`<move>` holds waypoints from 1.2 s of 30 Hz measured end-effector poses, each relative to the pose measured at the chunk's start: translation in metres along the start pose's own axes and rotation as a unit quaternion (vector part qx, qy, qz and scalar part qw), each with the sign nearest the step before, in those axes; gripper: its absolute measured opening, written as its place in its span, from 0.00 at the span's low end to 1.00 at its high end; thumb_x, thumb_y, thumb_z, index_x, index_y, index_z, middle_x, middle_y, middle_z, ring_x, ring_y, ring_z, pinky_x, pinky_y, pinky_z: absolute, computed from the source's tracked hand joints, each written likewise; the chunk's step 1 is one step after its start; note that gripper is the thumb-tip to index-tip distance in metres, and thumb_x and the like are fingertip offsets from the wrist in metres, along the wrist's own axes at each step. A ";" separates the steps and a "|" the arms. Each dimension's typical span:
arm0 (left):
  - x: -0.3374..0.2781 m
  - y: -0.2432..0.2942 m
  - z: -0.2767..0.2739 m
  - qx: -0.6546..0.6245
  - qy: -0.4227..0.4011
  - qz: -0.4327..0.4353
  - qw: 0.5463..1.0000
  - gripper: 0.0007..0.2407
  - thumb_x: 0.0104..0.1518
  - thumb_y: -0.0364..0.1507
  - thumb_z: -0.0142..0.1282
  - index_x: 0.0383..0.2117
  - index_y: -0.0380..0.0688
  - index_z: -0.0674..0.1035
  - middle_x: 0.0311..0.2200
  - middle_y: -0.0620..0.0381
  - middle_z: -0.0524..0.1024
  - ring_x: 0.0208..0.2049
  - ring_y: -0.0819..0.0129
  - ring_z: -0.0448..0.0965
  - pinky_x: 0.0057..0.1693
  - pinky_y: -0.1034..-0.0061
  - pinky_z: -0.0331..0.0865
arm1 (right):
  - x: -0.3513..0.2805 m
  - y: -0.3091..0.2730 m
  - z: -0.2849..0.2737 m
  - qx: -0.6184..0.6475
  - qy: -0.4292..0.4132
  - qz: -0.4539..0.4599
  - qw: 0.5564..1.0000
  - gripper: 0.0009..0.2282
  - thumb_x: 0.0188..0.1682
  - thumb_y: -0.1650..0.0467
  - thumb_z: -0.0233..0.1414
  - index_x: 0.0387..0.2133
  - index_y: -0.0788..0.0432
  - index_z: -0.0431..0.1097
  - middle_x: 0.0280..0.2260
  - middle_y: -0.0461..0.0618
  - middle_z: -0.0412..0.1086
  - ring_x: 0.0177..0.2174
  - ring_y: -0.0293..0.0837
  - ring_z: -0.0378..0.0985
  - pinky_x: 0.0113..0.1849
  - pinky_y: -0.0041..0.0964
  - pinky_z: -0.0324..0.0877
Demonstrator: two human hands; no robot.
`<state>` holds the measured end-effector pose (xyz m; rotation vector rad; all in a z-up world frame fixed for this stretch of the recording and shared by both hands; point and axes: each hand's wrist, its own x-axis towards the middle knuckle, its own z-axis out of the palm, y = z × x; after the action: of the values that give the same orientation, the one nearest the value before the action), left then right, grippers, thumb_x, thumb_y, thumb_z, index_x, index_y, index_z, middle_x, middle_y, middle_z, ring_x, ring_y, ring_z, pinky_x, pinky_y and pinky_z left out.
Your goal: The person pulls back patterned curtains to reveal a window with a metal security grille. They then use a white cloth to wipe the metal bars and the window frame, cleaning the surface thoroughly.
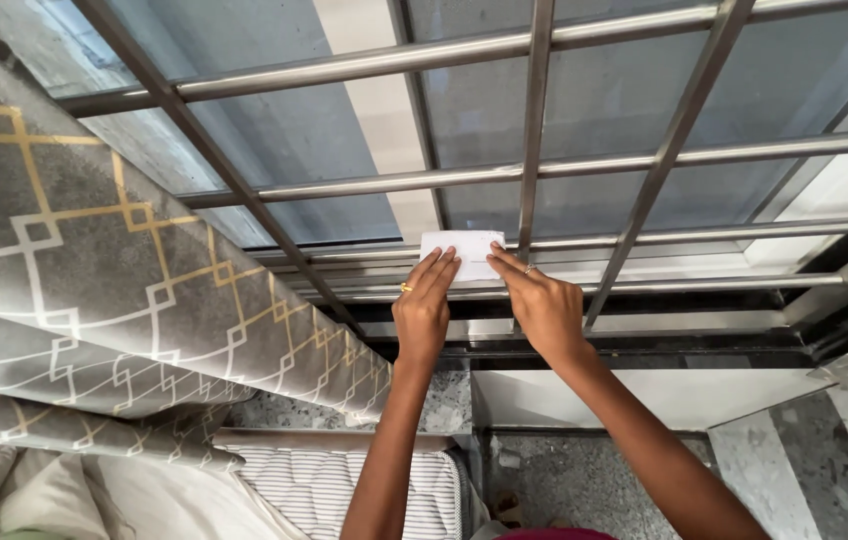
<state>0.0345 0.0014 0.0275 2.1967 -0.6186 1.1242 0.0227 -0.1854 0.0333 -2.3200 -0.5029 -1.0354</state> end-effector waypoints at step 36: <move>0.017 0.096 0.063 -0.112 -0.013 0.089 0.990 0.18 0.48 0.11 0.54 0.43 0.40 0.85 0.48 0.55 0.82 0.54 0.61 0.81 0.55 0.69 0.79 | -0.038 0.063 -0.080 -0.062 0.102 -0.022 0.993 0.13 0.45 0.84 0.57 0.43 0.64 0.79 0.48 0.53 0.78 0.27 0.40 0.82 0.27 0.32 0.74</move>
<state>0.0181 -0.1135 0.0395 1.9972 -0.9230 1.0580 -0.0128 -0.2879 0.0276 -2.2830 -0.4195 -1.3427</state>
